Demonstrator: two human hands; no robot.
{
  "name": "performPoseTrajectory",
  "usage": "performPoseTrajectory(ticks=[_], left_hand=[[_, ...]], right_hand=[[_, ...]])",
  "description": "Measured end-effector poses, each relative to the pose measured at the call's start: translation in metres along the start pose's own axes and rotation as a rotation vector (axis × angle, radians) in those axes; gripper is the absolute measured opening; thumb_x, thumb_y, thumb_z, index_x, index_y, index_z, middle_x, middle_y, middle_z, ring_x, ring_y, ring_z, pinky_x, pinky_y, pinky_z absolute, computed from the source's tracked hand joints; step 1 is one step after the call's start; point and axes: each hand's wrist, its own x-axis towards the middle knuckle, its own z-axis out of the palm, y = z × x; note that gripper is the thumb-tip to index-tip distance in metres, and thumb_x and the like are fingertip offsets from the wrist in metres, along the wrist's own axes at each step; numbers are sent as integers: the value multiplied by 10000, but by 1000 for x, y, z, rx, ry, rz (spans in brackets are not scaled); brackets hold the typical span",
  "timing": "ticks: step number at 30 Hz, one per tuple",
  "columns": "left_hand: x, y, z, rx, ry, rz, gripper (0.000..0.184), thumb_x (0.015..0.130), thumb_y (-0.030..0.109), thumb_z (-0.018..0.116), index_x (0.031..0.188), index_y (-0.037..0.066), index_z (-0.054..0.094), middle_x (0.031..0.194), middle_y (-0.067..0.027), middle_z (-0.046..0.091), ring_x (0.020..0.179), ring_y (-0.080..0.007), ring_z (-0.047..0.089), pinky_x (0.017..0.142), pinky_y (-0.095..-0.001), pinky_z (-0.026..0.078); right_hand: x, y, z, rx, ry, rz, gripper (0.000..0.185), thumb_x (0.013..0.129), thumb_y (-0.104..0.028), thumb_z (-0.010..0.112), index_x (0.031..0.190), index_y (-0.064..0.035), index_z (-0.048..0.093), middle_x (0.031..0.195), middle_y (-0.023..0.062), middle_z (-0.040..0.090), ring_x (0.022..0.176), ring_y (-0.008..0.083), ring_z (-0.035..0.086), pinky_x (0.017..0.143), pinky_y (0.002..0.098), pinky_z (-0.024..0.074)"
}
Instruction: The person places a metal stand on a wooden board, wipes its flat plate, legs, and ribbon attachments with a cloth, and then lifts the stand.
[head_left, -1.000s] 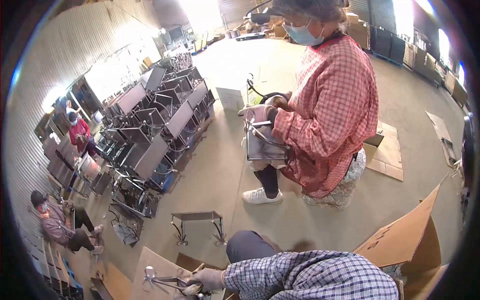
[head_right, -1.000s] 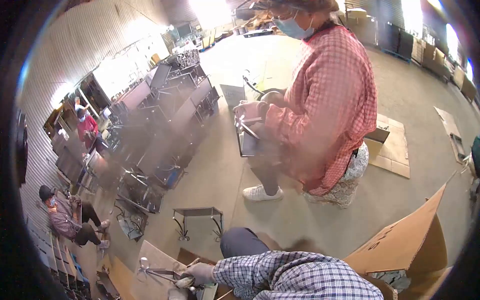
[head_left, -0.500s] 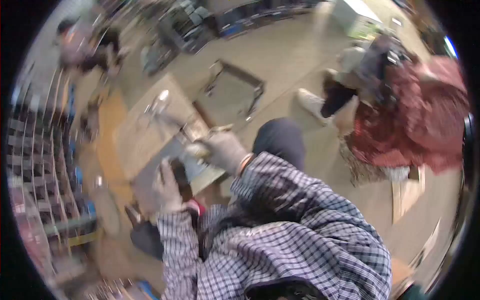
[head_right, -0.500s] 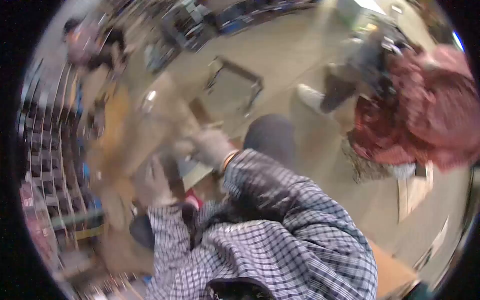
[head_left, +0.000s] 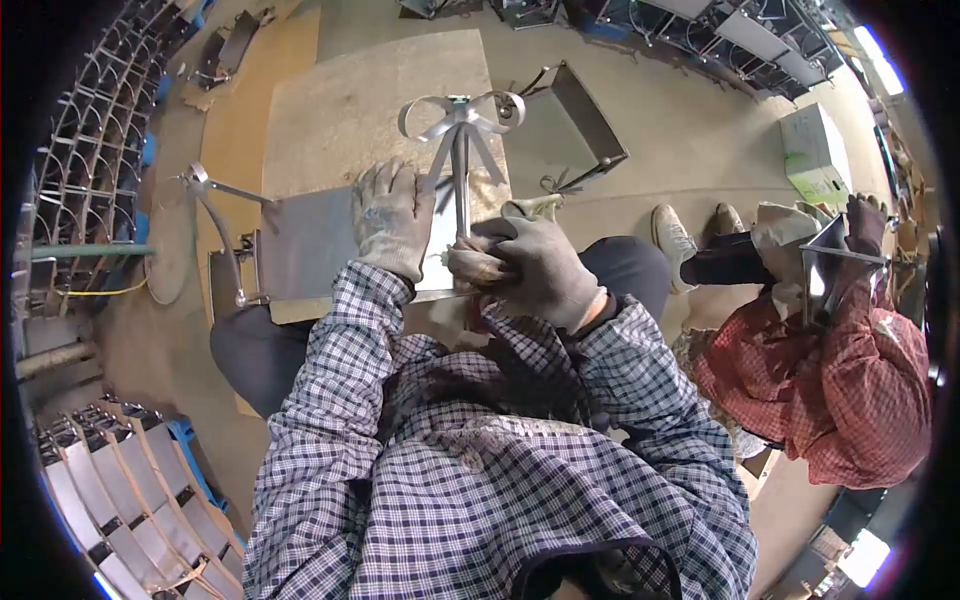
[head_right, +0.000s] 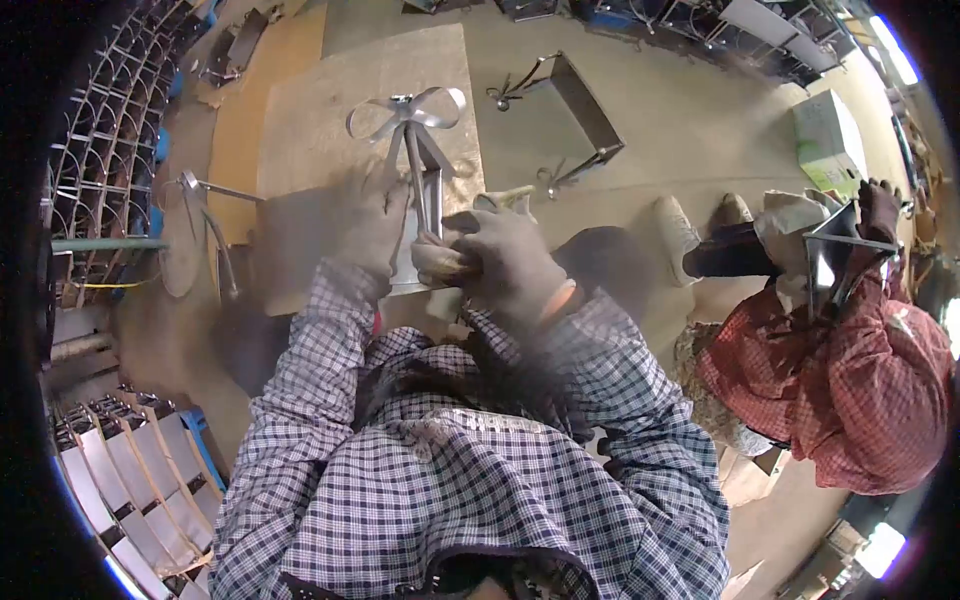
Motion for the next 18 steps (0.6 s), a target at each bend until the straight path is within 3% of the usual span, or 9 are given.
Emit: performPoseTrajectory(ticks=[3, 4, 6, 9, 10, 12, 14, 18], left_hand=[[-2, -2, -4, 29, -27, 20, 398, 927, 347, 583, 1205, 65, 628, 1332, -131, 574, 1298, -332, 465, 1149, -482, 294], [0, -1, -8, 11, -29, 5, 394, 925, 340, 588, 1202, 64, 629, 1328, -132, 575, 1295, -331, 465, 1148, -481, 295], [3, 5, -18, -60, -7, -49, 383, 920, 327, 597, 1194, 62, 632, 1320, -133, 575, 1293, -329, 465, 1147, -478, 298], [3, 15, -29, -104, 9, -73, 349, 922, 302, 596, 1170, 59, 638, 1273, -131, 575, 1268, -327, 471, 1141, -479, 301], [4, 14, -32, -96, 5, -65, 336, 924, 294, 593, 1160, 58, 640, 1251, -130, 575, 1255, -326, 474, 1138, -481, 302], [1, 8, -17, -140, 10, -31, 320, 927, 286, 588, 1144, 57, 640, 1203, -128, 566, 1218, -326, 483, 1131, -486, 306], [5, 4, -20, -183, 20, -30, 312, 928, 285, 585, 1134, 57, 641, 1165, -129, 560, 1186, -327, 489, 1125, -491, 311], [4, 4, -19, -195, 28, -4, 319, 928, 296, 596, 1128, 51, 640, 1134, -148, 559, 1150, -332, 505, 1118, -495, 321]], right_hand=[[-8, 6, 13, -67, -110, 10, 380, 564, -151, 774, 915, -49, 673, 818, 145, 628, 832, 370, 618, 700, 453, 496], [-13, 5, 15, -194, -188, 124, 352, 592, -161, 774, 910, -53, 670, 842, 153, 640, 820, 373, 621, 699, 455, 498], [-15, 8, 12, -123, -140, 100, 330, 615, -171, 774, 914, -67, 679, 851, 165, 640, 809, 377, 620, 690, 458, 496], [2, 26, 2, -175, -88, 19, 202, 692, -198, 744, 834, -76, 668, 723, 128, 628, 741, 338, 645, 639, 440, 505], [12, 35, -3, -187, -148, 6, 196, 699, -176, 732, 859, -78, 679, 730, 134, 631, 734, 348, 643, 643, 442, 508], [42, 53, -17, -149, 16, -124, 175, 691, -164, 735, 845, -92, 691, 726, 141, 634, 720, 356, 640, 642, 447, 511], [81, 58, -30, -402, -42, 55, 137, 680, -141, 726, 810, -111, 698, 718, 146, 637, 712, 364, 638, 642, 449, 513], [103, 48, -50, -219, 61, -51, 213, 632, -136, 772, 818, -93, 679, 716, 144, 652, 724, 362, 640, 642, 446, 512]])
